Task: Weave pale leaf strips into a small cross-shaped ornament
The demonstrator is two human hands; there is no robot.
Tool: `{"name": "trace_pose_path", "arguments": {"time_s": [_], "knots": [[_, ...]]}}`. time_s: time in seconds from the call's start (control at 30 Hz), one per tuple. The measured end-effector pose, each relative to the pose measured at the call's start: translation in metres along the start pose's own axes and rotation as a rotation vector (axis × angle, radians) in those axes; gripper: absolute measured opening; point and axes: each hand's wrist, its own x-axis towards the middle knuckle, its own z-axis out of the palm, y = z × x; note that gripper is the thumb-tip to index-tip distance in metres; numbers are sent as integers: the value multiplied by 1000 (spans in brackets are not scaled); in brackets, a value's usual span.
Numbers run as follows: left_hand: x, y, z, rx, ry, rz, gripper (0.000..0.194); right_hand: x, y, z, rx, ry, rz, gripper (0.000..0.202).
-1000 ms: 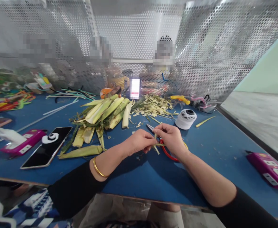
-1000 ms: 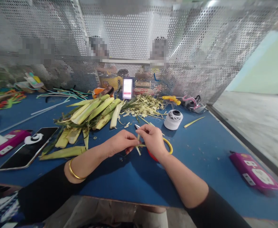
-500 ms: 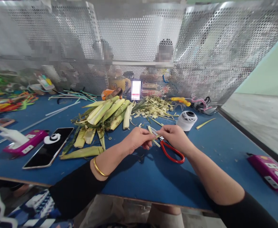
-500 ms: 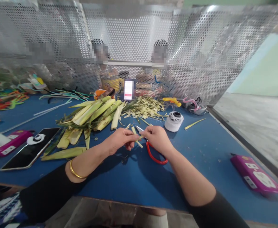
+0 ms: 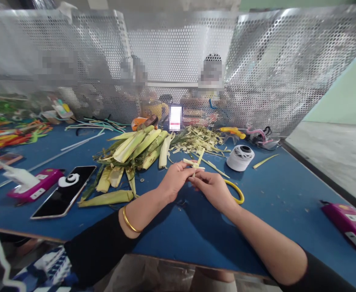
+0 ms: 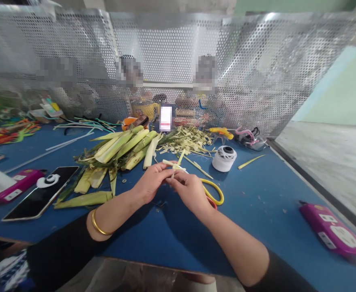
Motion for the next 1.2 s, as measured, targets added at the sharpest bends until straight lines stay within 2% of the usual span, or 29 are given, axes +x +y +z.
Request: {"name": "trace_pose_path", "arguments": {"time_s": [0.13, 0.33, 0.63, 0.73, 0.8, 0.87, 0.93, 1.07, 1.2], "knots": [[-1, 0, 0, -14, 29, 7, 27, 0, 2, 0, -5, 21, -54, 32], [-4, 6, 1, -67, 80, -25, 31, -1, 0, -5, -43, -23, -137, 29], [-1, 6, -2, -72, 77, -76, 32, -3, -3, -2, -67, -48, -142, 32], [0, 9, -4, -65, 72, -89, 32, -2, -6, -7, -113, -64, -126, 34], [0, 14, -6, -60, 77, -104, 31, 1, -6, -15, -139, -3, -83, 37], [0, 19, -9, -67, 67, -125, 29, 6, -5, -24, -176, 134, -53, 35], [-1, 21, -11, -76, 42, -136, 24, 10, -2, -29, -221, 201, -72, 29], [-1, 19, -12, -26, -6, -146, 16, 11, 2, -26, -260, 46, -124, 27], [-1, 14, -9, 129, 16, -108, 15, 6, -4, -21, -260, 17, -234, 32]]}}
